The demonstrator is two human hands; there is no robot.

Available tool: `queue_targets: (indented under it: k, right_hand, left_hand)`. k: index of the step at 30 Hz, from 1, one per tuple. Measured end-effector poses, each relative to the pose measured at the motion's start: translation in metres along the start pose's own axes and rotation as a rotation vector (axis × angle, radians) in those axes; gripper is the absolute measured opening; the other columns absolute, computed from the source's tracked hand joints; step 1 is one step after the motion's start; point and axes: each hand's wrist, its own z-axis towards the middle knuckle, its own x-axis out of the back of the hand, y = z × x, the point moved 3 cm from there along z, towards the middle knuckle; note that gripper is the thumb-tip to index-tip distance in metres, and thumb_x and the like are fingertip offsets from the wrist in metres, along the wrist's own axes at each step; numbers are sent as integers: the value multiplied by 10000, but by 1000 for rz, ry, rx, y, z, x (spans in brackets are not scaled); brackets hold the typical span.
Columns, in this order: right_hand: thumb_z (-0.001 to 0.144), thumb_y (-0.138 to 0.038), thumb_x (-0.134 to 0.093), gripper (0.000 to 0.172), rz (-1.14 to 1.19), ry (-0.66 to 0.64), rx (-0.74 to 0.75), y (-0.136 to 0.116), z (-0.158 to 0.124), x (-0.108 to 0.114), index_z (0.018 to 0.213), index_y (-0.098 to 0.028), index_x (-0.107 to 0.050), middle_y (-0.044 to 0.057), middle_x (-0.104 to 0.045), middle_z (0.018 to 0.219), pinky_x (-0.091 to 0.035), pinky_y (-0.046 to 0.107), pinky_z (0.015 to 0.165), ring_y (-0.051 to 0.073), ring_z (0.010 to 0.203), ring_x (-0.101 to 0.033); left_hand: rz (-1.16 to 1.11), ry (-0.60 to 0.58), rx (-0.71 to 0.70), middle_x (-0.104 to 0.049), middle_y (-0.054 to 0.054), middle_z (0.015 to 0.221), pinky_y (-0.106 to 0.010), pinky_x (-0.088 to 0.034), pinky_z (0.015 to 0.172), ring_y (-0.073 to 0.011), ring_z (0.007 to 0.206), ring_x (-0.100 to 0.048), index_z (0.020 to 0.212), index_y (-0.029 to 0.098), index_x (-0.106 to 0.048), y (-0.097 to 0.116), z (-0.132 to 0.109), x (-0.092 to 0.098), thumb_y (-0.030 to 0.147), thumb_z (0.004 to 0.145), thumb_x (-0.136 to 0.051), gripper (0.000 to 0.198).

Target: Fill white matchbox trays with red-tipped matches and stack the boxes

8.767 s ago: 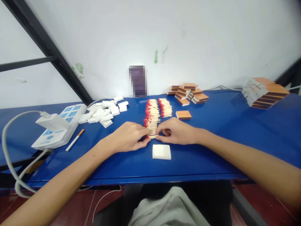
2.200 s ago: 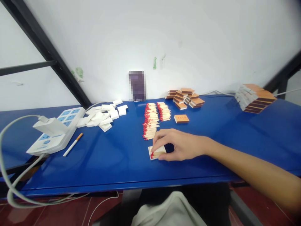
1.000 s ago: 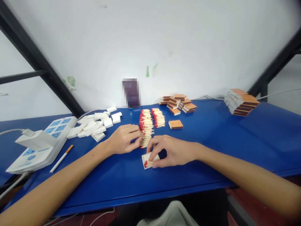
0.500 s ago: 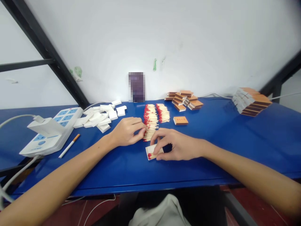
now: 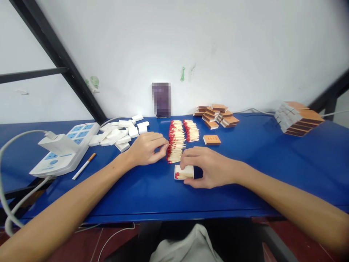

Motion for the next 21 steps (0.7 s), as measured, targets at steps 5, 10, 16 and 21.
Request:
queue_targets:
  k: [5, 10, 16, 21]
  right_hand:
    - [818, -305, -737, 262, 120, -41, -20, -7, 4, -6, 1038, -188, -654, 45, -678, 1016, -480, 294, 805, 168, 882, -624]
    - [918, -361, -627, 189, 175, 0, -41, -4, 3, -3, 960, -176, -627, 46, -673, 937, -467, 286, 762, 158, 822, -603]
    - [938, -224, -543, 100, 20, 122, -121, 16, 2, 3, 915, -176, -629, 23, -644, 810, -411, 259, 680, 137, 725, -562]
    - [892, -173, -575, 142, -75, 63, -214, 32, 0, -6, 991, -185, -676, -27, -588, 672, -354, 249, 632, 116, 609, -508]
  left_hand:
    - [-10, -15, -23, -605, -10, 658, -278, -395, 561, -130, 576, -521, 790, 156, -641, 2, 0, 1, 142, 912, -490, 195]
    - [-68, -78, 27, -616, -14, 655, -274, -418, 582, -133, 583, -543, 764, 157, -640, 1, -2, -3, 160, 929, -477, 232]
    - [-34, -115, -25, -610, -11, 639, -271, -402, 580, -133, 576, -539, 780, 167, -657, 10, 2, -6, 219, 968, -449, 284]
    - [-104, -324, 21, -646, -15, 681, -261, -407, 588, -134, 607, -576, 795, 167, -674, 9, 1, -8, 254, 982, -444, 309]
